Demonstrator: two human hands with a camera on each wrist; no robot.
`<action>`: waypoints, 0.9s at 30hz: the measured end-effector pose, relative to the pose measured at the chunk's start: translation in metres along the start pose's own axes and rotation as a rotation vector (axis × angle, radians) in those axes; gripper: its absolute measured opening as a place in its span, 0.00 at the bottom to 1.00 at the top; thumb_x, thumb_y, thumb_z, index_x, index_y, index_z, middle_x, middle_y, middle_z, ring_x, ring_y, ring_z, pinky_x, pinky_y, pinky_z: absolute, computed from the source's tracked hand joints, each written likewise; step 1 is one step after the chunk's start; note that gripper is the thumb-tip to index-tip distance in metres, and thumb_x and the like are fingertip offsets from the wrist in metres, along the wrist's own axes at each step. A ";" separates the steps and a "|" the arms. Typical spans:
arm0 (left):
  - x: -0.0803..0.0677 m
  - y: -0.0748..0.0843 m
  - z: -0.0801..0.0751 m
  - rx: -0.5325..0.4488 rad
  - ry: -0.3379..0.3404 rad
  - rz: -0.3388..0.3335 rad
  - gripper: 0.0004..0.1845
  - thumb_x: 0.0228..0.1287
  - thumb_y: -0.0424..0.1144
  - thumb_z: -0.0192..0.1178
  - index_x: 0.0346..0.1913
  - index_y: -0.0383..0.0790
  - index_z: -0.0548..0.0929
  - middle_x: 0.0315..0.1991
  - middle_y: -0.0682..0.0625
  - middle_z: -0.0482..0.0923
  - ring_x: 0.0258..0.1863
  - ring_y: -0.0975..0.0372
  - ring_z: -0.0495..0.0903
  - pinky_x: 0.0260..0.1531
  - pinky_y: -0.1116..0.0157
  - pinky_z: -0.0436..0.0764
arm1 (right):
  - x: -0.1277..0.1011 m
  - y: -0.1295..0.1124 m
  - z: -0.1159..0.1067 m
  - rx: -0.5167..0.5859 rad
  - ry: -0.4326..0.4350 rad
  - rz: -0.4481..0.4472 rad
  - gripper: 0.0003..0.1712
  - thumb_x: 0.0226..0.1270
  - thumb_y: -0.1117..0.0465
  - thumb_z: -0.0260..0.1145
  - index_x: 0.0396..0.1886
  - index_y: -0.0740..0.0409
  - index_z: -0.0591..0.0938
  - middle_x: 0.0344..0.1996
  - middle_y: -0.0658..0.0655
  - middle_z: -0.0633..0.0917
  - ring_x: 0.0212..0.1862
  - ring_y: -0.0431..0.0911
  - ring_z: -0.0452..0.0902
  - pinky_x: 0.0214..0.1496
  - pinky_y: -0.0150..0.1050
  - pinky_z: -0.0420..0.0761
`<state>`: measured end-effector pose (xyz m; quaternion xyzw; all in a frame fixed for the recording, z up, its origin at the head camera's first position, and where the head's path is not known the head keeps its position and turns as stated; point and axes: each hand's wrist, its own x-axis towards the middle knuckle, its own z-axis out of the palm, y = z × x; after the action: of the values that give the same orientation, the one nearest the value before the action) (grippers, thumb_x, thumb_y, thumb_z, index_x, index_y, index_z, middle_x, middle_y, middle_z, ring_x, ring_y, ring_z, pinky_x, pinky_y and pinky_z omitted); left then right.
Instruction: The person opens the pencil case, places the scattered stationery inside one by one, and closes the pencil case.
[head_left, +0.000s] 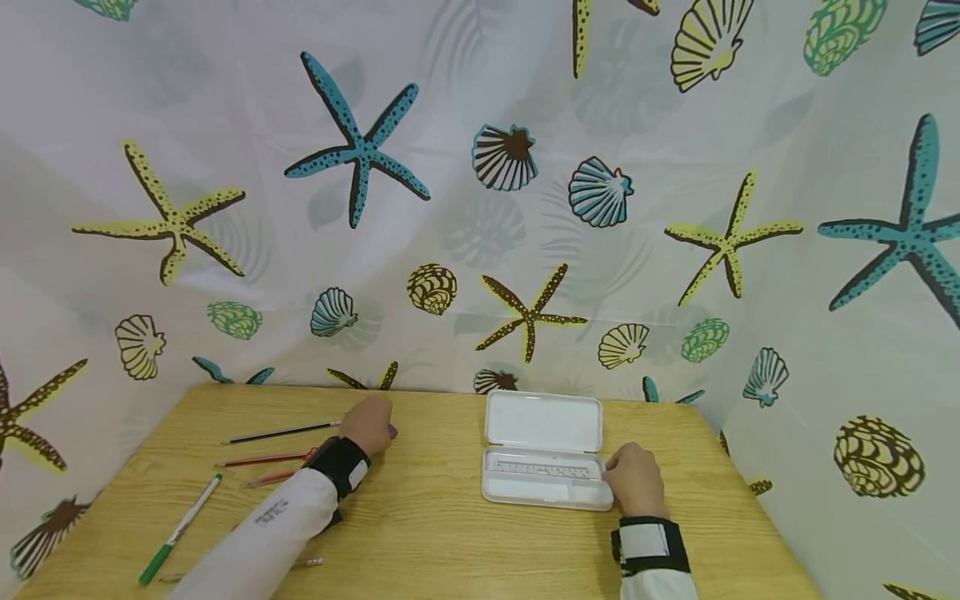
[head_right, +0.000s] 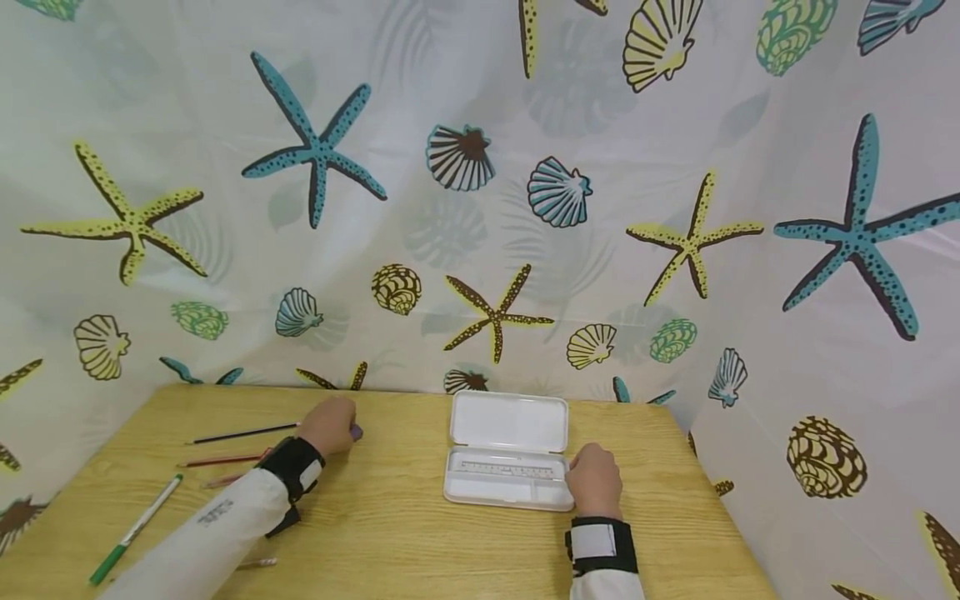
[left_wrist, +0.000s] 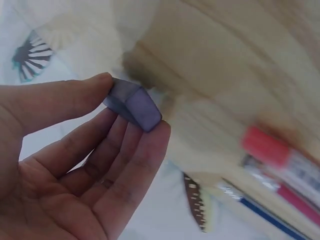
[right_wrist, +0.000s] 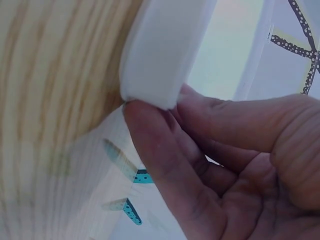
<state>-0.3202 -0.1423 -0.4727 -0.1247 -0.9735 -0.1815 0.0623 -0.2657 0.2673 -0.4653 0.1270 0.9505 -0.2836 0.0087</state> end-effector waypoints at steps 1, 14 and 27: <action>0.000 0.006 -0.001 -0.011 0.004 0.012 0.14 0.60 0.26 0.70 0.23 0.36 0.75 0.21 0.48 0.73 0.22 0.56 0.74 0.27 0.57 0.77 | 0.000 0.000 0.000 -0.001 0.000 0.001 0.03 0.63 0.71 0.70 0.33 0.71 0.86 0.30 0.63 0.85 0.33 0.55 0.79 0.33 0.45 0.79; 0.002 0.101 -0.025 -0.054 -0.047 0.215 0.18 0.60 0.26 0.71 0.18 0.41 0.76 0.19 0.54 0.67 0.21 0.62 0.64 0.26 0.64 0.71 | 0.000 0.002 0.003 0.004 0.013 -0.005 0.03 0.62 0.71 0.69 0.32 0.70 0.86 0.29 0.62 0.84 0.32 0.55 0.79 0.32 0.44 0.78; -0.003 0.158 -0.012 -0.055 -0.124 0.352 0.09 0.54 0.23 0.72 0.24 0.38 0.85 0.21 0.56 0.73 0.23 0.65 0.67 0.27 0.69 0.72 | 0.000 -0.001 0.000 -0.012 0.009 -0.013 0.03 0.62 0.72 0.70 0.32 0.71 0.86 0.30 0.63 0.85 0.33 0.55 0.79 0.34 0.46 0.80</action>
<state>-0.2747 -0.0046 -0.4084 -0.3060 -0.9331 -0.1865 0.0293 -0.2660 0.2665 -0.4645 0.1220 0.9529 -0.2776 0.0035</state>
